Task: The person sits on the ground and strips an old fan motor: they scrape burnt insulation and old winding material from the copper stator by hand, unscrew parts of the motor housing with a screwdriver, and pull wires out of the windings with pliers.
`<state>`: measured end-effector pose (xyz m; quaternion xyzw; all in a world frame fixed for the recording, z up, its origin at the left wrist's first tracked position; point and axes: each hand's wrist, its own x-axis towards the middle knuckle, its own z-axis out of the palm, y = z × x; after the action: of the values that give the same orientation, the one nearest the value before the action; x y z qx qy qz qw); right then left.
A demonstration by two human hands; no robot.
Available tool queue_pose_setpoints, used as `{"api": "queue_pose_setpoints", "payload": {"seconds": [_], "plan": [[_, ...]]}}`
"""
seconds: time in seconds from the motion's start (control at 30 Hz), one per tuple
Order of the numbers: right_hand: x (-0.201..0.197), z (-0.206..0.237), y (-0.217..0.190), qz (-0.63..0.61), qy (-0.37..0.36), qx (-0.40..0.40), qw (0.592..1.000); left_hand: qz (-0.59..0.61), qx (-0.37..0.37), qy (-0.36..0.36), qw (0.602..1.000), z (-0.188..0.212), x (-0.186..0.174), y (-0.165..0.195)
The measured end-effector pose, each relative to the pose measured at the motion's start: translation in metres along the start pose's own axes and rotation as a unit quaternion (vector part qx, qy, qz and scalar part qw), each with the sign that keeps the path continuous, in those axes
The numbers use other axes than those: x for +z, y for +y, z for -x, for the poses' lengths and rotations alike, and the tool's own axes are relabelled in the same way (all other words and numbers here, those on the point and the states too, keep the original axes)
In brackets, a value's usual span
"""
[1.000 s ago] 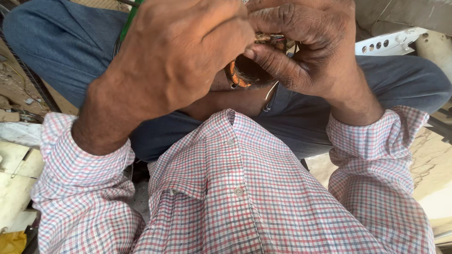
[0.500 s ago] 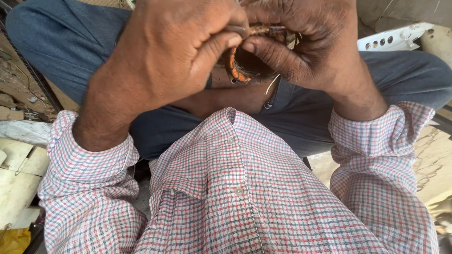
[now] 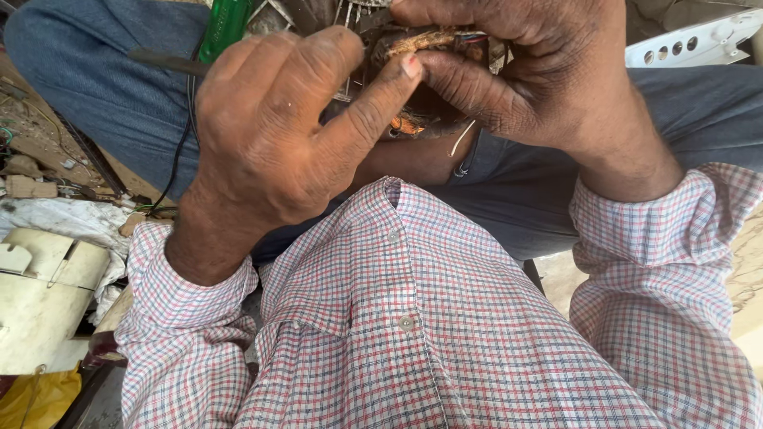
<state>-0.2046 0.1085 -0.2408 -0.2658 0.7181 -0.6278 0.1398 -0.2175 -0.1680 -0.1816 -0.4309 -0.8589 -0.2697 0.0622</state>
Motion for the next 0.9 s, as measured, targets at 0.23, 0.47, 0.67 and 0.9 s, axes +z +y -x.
{"api": "queue_pose_setpoints", "payload": {"seconds": [0.23,0.47,0.67,0.9], "plan": [[0.0,-0.001,-0.004,0.02,0.007,0.009,1.0,0.02,-0.004,0.016,1.0,0.007,0.005,-0.001],[0.001,-0.005,-0.008,0.041,0.012,0.002,0.999,0.196,-0.202,0.056,0.958,0.003,0.002,0.015],[-0.005,-0.005,-0.016,0.046,0.015,0.023,0.999,0.101,-0.21,0.049,0.971,-0.008,0.006,0.027],[-0.01,-0.004,-0.02,0.082,0.025,0.011,0.996,0.094,-0.239,0.033,0.966,-0.014,0.005,0.032]]}}
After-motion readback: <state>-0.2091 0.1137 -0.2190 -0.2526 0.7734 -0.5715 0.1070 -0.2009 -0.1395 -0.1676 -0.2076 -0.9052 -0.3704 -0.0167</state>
